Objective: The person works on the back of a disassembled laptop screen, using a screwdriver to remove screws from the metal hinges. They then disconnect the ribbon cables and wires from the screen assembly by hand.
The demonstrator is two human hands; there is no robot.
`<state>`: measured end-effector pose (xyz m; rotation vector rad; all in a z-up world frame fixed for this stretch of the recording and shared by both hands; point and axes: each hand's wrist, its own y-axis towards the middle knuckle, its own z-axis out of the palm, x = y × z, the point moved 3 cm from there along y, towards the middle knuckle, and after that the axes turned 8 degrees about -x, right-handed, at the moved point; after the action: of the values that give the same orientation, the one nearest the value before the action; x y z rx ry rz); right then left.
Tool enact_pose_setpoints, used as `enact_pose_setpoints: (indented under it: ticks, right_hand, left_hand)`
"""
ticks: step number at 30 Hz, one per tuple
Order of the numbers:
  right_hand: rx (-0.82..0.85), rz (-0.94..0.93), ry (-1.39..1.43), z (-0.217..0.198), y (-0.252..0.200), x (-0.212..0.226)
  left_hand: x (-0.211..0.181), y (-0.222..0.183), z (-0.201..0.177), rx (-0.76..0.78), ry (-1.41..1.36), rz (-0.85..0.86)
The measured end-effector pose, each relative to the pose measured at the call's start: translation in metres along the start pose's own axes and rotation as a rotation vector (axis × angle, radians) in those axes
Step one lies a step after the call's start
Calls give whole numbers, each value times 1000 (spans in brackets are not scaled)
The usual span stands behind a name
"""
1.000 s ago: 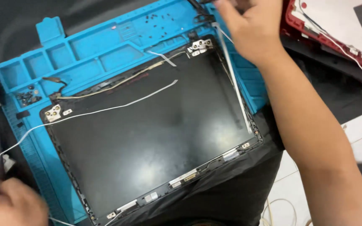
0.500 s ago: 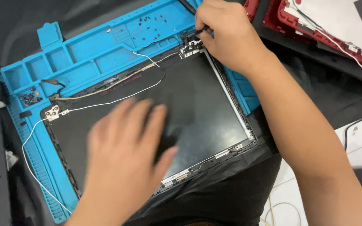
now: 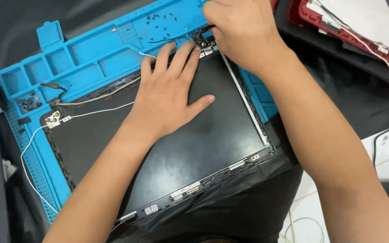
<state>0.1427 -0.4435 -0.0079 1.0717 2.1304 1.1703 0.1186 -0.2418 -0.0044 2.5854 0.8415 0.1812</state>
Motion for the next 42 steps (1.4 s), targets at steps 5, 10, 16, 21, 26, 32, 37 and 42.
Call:
enact_pose_setpoints:
  ticks: [5,10,16,21,26,32,37,42]
  right_hand:
    - [14,-5,-54,7,-8,-5]
    - [32,0,-29,6,-9,-4]
    - [58,54,-7,12,-14,-7]
    - [131,105,46,-2,1,5]
    - [148,133,99,-3,-7,2]
    - [160,104,27,-18,4,14]
    - [119,50,15,-24,6,18]
    - [119,90,52,-23,5,14]
  left_hand:
    - [2,2,0,-25,-35,5]
    - [3,1,4,-28,-41,4]
    - [4,-2,5,-84,9,75]
    - [4,4,7,-35,-71,100]
    - [-1,10,3,-56,-44,97]
    - [-14,12,9,-51,13,70]
    - [-19,11,17,-84,81,76]
    - [-26,10,15,-83,253,130]
